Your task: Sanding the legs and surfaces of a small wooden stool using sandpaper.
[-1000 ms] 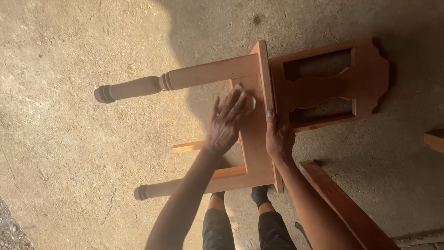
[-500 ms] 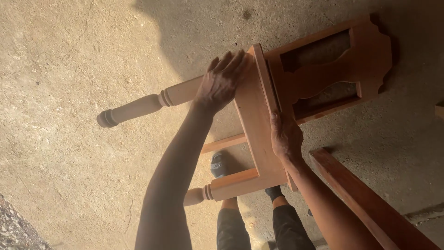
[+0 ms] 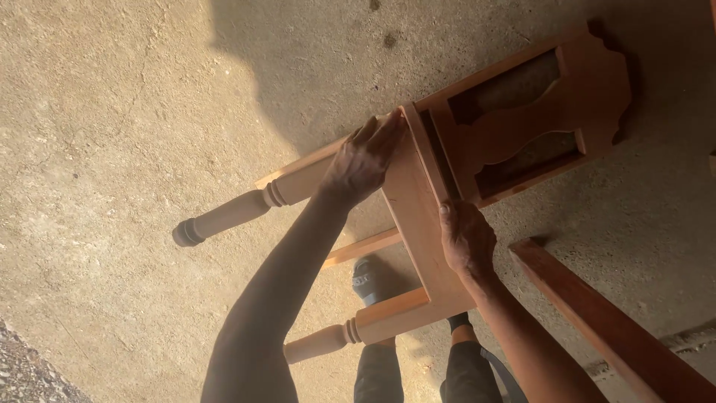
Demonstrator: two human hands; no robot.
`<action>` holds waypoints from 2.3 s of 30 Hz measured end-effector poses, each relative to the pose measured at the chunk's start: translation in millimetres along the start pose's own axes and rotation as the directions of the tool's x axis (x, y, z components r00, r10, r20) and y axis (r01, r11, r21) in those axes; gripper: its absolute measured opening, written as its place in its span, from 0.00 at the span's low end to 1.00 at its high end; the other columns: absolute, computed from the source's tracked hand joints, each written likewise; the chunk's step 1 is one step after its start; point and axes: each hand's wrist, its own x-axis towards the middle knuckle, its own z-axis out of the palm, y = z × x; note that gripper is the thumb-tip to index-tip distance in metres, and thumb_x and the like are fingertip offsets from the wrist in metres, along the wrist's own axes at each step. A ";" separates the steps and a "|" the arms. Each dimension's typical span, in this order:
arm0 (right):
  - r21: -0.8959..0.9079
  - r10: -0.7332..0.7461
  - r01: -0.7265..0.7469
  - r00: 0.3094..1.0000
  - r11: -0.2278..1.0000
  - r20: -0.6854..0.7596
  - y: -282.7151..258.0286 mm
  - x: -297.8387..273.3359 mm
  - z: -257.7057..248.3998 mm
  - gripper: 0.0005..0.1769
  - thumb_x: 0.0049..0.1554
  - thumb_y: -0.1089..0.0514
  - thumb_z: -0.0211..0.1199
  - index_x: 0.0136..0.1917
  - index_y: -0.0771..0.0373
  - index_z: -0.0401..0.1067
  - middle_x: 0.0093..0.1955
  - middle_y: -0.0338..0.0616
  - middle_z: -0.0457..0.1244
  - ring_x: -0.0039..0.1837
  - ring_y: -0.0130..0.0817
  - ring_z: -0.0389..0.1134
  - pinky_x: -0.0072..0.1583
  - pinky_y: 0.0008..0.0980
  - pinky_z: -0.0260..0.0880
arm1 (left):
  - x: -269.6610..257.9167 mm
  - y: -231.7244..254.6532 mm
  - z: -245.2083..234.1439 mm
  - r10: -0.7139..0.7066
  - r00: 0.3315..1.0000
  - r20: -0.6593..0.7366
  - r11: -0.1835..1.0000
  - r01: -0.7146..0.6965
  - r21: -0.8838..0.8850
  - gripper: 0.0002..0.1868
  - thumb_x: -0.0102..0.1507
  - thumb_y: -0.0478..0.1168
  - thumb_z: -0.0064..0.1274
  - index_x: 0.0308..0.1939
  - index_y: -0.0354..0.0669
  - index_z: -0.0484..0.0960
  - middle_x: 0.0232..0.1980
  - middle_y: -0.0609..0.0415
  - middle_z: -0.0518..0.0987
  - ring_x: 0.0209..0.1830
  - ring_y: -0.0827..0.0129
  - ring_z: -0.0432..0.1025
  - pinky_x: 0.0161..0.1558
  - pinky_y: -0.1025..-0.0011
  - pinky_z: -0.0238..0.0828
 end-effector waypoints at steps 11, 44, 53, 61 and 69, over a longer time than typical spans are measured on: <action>0.000 0.037 -0.037 0.999 0.999 -0.021 -9.7 -2.0 -3.2 0.31 0.69 0.37 0.36 0.53 0.59 0.73 0.49 0.52 0.68 0.51 0.53 0.70 0.52 0.53 0.71 | -53.3 -20.9 -44.1 -0.087 0.990 0.107 0.985 0.101 -0.136 0.24 0.65 0.27 0.54 0.66 0.39 0.75 0.69 0.46 0.74 0.63 0.46 0.74 0.62 0.60 0.78; -0.060 0.107 -0.106 0.994 0.993 0.019 -14.4 2.1 -1.9 0.34 0.63 0.30 0.53 0.52 0.65 0.73 0.43 0.53 0.69 0.43 0.47 0.73 0.45 0.47 0.75 | -34.3 -8.7 -15.9 -0.111 0.990 0.091 0.985 0.122 -0.125 0.23 0.66 0.23 0.51 0.65 0.36 0.77 0.70 0.43 0.75 0.65 0.48 0.73 0.61 0.62 0.79; -0.033 0.213 -0.210 0.969 0.977 0.128 -21.3 4.1 -5.6 0.35 0.62 0.29 0.51 0.53 0.65 0.72 0.43 0.52 0.70 0.44 0.46 0.74 0.45 0.46 0.76 | -59.8 -18.4 -47.7 -0.133 0.984 0.118 0.987 0.142 -0.077 0.26 0.66 0.24 0.50 0.68 0.41 0.75 0.70 0.47 0.75 0.67 0.52 0.73 0.59 0.66 0.76; 0.010 0.143 -0.144 0.988 0.990 0.052 -23.0 5.9 -10.6 0.35 0.62 0.28 0.51 0.52 0.64 0.74 0.44 0.52 0.70 0.45 0.47 0.74 0.46 0.47 0.76 | -19.4 2.7 -7.5 -0.177 0.983 0.047 0.984 0.177 0.015 0.24 0.66 0.25 0.50 0.67 0.41 0.75 0.72 0.50 0.74 0.70 0.48 0.70 0.65 0.63 0.75; -0.010 0.216 -0.217 0.969 0.976 0.118 -23.3 2.3 -12.2 0.35 0.61 0.28 0.52 0.52 0.63 0.74 0.42 0.51 0.69 0.44 0.47 0.74 0.47 0.47 0.76 | -63.4 -12.3 -74.9 -0.250 0.950 0.187 0.958 0.271 -0.097 0.25 0.67 0.23 0.50 0.68 0.40 0.76 0.69 0.46 0.77 0.66 0.49 0.72 0.50 0.67 0.77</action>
